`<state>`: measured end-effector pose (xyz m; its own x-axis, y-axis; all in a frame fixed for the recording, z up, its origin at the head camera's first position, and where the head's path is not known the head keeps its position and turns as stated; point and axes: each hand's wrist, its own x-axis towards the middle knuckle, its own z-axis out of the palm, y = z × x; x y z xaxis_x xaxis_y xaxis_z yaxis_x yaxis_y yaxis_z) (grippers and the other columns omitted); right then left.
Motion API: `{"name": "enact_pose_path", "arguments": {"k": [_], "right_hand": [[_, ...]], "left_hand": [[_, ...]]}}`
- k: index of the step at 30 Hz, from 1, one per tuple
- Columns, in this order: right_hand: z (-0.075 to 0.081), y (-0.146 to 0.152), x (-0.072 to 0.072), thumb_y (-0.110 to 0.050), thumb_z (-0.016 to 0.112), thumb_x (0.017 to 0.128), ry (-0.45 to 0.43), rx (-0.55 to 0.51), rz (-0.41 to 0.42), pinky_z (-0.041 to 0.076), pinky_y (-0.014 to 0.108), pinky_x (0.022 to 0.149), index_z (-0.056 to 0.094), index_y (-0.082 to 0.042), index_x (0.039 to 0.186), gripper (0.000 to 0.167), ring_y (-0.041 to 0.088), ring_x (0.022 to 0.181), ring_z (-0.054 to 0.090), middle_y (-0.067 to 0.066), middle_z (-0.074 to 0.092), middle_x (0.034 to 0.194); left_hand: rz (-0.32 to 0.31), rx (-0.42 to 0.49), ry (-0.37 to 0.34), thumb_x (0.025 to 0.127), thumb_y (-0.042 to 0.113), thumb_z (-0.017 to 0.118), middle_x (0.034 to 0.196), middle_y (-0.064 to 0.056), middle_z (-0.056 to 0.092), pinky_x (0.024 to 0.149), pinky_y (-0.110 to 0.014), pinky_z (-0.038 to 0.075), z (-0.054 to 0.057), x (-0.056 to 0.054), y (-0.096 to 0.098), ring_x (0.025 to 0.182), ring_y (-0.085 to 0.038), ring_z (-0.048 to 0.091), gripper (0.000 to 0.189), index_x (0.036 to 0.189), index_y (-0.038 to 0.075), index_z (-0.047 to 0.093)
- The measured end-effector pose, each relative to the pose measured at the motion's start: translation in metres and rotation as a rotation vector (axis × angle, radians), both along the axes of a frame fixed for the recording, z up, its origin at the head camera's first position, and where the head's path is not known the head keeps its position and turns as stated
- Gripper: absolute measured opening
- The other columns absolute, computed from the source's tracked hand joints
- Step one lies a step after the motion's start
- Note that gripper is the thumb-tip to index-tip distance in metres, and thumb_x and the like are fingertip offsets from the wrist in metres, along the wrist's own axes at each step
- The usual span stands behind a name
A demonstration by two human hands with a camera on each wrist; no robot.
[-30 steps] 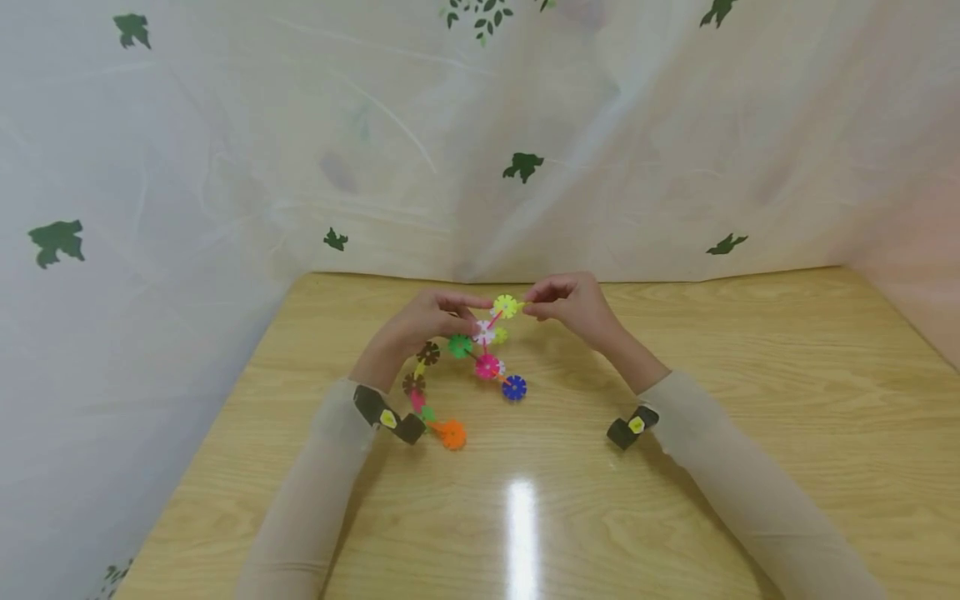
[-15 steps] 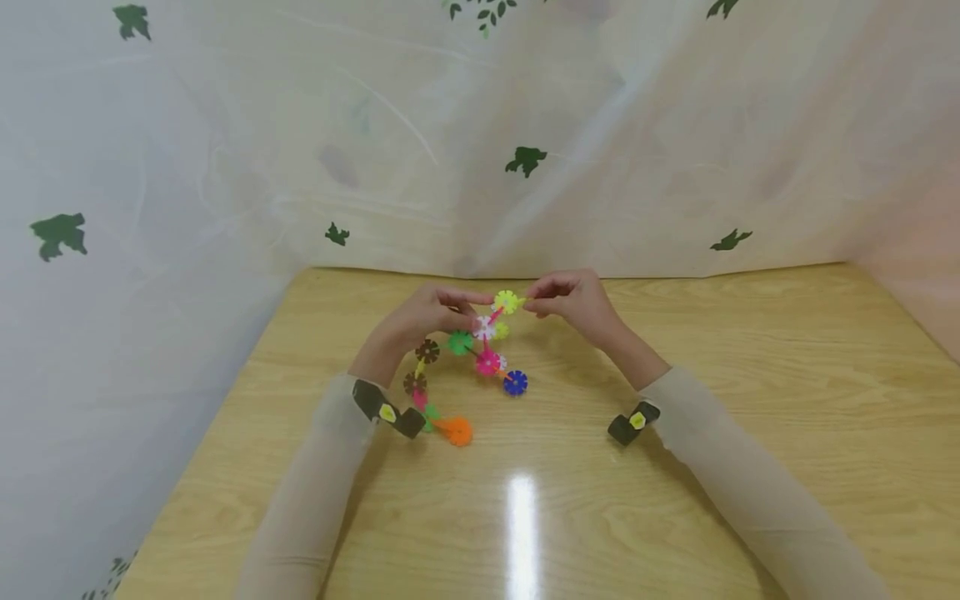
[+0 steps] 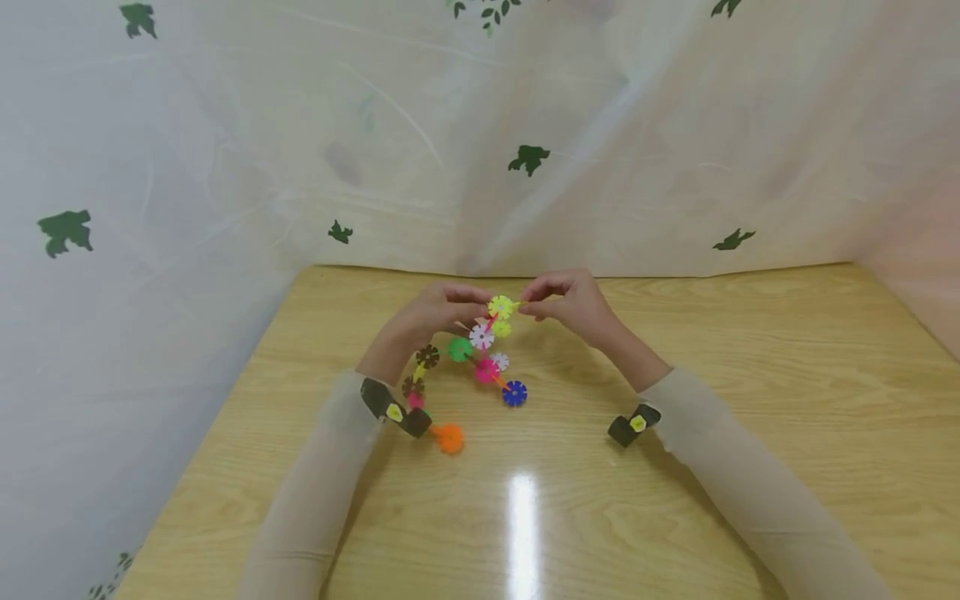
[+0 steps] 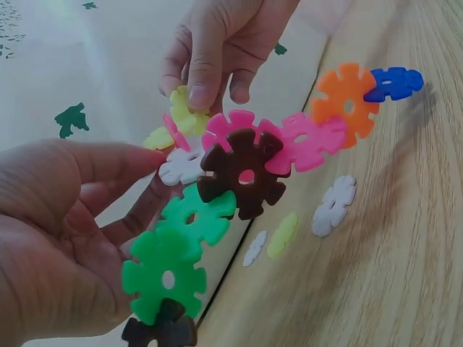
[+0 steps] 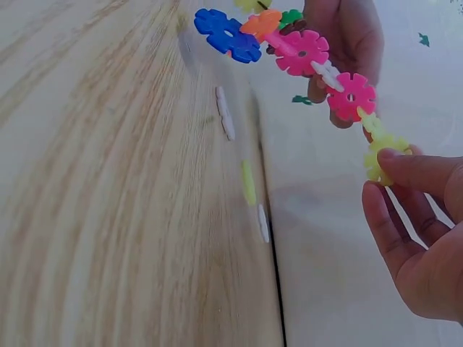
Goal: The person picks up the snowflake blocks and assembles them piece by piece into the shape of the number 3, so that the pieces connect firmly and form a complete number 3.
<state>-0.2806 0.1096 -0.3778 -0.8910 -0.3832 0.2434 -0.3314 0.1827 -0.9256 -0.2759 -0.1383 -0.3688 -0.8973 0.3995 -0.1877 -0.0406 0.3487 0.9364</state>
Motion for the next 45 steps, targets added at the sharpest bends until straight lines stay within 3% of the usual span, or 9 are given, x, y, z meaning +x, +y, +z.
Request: {"name": "enact_pose_path", "arguments": {"k": [6, 13, 18, 25, 31, 36, 45], "right_hand": [[-0.001, -0.001, 0.0, -0.001, 0.078, 0.088, -0.002, -0.005, 0.002, 0.061, 0.031, 0.068, 0.074, 0.008, 0.094, 0.012, 0.013, 0.076, 0.066, 0.003, 0.072, 0.084], [-0.001, -0.001, 0.001, 0.0, 0.078, 0.086, 0.013, 0.003, 0.02, 0.061, 0.031, 0.066, 0.074, 0.009, 0.093, 0.011, 0.013, 0.074, 0.066, -0.002, 0.072, 0.081], [0.0, 0.0, 0.0, -0.001, 0.079, 0.086, 0.057, 0.033, 0.028, 0.058, 0.027, 0.061, 0.075, 0.007, 0.09, 0.01, 0.012, 0.071, 0.066, 0.0, 0.073, 0.079], [-0.001, -0.002, 0.0, 0.0, 0.079, 0.086, 0.095, 0.045, 0.03, 0.056, 0.023, 0.059, 0.076, 0.005, 0.089, 0.007, 0.012, 0.069, 0.065, 0.007, 0.074, 0.08], [0.002, -0.002, 0.004, -0.003, 0.08, 0.086, 0.106, 0.049, 0.022, 0.056, 0.023, 0.058, 0.076, 0.005, 0.09, 0.01, 0.011, 0.069, 0.065, 0.006, 0.074, 0.08], [0.002, -0.003, 0.006, -0.002, 0.079, 0.087, 0.124, 0.049, 0.028, 0.057, 0.022, 0.061, 0.076, 0.005, 0.09, 0.009, 0.011, 0.07, 0.066, 0.013, 0.074, 0.085], [0.001, -0.002, 0.002, -0.004, 0.08, 0.087, 0.094, 0.086, 0.028, 0.059, 0.024, 0.067, 0.076, 0.001, 0.091, 0.008, 0.013, 0.078, 0.066, 0.011, 0.073, 0.089]], "left_hand": [[0.015, -0.004, -0.005, 0.099, 0.026, 0.068, 0.12, -0.009, 0.072, 0.094, -0.039, 0.059, 0.0, 0.0, 0.002, 0.096, -0.017, 0.068, 0.035, 0.129, 0.007, 0.068], [0.054, 0.109, 0.035, 0.094, 0.007, 0.071, 0.098, -0.005, 0.076, 0.089, -0.034, 0.062, -0.005, 0.0, 0.006, 0.084, -0.014, 0.071, 0.028, 0.121, -0.003, 0.07], [0.072, 0.159, 0.064, 0.091, 0.001, 0.073, 0.093, -0.004, 0.077, 0.089, -0.039, 0.062, -0.005, 0.0, 0.007, 0.079, -0.014, 0.072, 0.026, 0.116, -0.006, 0.071], [0.074, 0.169, 0.094, 0.089, -0.002, 0.074, 0.089, -0.002, 0.078, 0.093, -0.047, 0.061, -0.002, 0.002, 0.008, 0.076, -0.014, 0.072, 0.025, 0.113, -0.008, 0.072], [0.071, 0.178, 0.114, 0.089, -0.004, 0.073, 0.089, -0.002, 0.078, 0.092, -0.048, 0.061, -0.003, 0.002, 0.008, 0.075, -0.014, 0.072, 0.025, 0.112, -0.01, 0.072], [0.056, 0.183, 0.124, 0.089, -0.002, 0.074, 0.088, -0.003, 0.078, 0.091, -0.048, 0.061, -0.002, 0.002, 0.008, 0.075, -0.015, 0.073, 0.024, 0.111, -0.009, 0.072], [0.017, 0.117, 0.128, 0.09, 0.004, 0.074, 0.086, -0.001, 0.077, 0.093, -0.046, 0.061, 0.005, 0.0, 0.007, 0.079, -0.015, 0.073, 0.024, 0.113, -0.005, 0.073]]}}
